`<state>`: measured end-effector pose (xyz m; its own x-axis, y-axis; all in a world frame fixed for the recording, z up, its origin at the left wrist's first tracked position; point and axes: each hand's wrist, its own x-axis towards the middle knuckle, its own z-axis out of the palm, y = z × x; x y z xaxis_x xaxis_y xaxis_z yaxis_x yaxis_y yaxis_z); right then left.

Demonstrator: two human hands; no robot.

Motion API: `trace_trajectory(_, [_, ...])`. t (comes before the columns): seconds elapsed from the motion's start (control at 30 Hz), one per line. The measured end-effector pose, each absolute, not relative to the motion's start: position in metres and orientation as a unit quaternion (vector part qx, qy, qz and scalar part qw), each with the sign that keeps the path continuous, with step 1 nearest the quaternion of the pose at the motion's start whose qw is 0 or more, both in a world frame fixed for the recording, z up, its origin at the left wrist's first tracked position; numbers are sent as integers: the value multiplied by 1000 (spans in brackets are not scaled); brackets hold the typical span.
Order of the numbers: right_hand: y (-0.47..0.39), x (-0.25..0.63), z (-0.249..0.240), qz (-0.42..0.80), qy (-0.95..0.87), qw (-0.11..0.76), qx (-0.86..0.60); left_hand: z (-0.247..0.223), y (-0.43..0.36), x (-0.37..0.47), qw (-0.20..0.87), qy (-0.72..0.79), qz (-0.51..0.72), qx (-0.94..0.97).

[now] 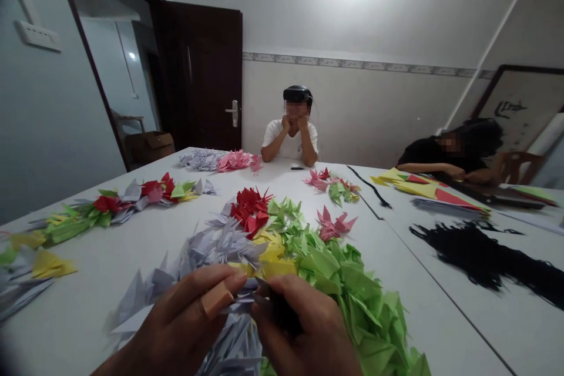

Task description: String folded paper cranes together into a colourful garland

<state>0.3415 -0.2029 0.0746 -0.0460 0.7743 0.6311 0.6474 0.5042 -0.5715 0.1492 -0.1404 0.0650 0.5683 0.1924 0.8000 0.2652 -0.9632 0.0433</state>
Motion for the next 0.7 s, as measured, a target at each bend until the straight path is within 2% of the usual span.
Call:
trace_trajectory(0.27, [-201, 333, 79, -16, -728, 502, -466, 72, -143, 157, -24, -118, -487, -865])
trace_trajectory(0.4, [-202, 334, 78, -11, -729, 495, -472, 68, -144, 160, -108, -123, -516, -841])
trace_trajectory(0.57, [-203, 334, 75, -10, -721, 518, -460, 59, -147, 163, -214, -104, -472, -849])
trace_trajectory(0.7, [-201, 331, 73, 25, -699, 538, -471, 55, -148, 166, -260, -130, -468, -834])
